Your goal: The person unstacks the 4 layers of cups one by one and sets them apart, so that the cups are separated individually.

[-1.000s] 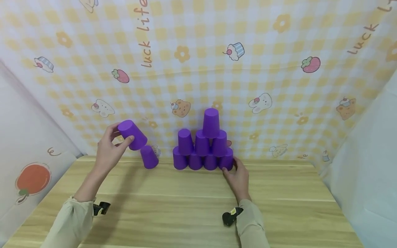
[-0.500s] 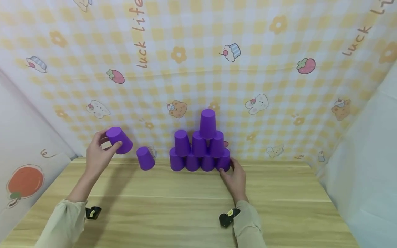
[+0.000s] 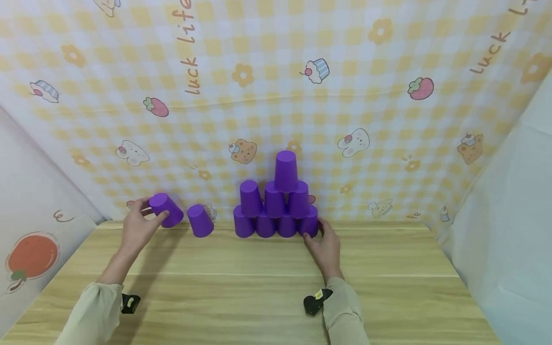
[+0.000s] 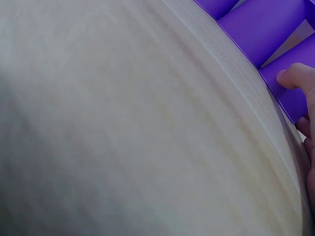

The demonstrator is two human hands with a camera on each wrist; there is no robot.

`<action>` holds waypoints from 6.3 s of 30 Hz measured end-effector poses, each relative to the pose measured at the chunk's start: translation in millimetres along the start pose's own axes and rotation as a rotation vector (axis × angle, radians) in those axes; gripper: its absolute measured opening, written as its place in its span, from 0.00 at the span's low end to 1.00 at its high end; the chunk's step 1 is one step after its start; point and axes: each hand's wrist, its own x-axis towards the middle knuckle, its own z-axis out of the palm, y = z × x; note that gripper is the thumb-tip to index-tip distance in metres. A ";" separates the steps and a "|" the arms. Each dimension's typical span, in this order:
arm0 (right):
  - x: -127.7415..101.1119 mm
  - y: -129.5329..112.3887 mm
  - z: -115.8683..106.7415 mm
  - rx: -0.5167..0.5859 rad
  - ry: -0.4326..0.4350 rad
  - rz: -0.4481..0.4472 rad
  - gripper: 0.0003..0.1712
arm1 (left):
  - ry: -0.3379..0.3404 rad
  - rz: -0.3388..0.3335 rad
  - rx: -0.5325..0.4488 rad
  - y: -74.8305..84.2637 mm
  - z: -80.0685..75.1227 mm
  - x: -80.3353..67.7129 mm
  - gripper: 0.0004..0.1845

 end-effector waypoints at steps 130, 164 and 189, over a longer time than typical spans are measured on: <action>2.5 -1.2 -0.1 -0.009 0.017 -0.013 0.32 | -0.314 0.389 -0.321 213.3 59.5 34.8 0.28; 1.3 -2.1 1.2 -0.021 0.003 0.008 0.32 | -0.205 0.230 -0.114 115.6 -19.2 24.4 0.31; 3.0 -0.1 -0.8 -0.024 0.003 0.001 0.32 | 0.015 0.009 0.065 33.8 -55.9 20.6 0.32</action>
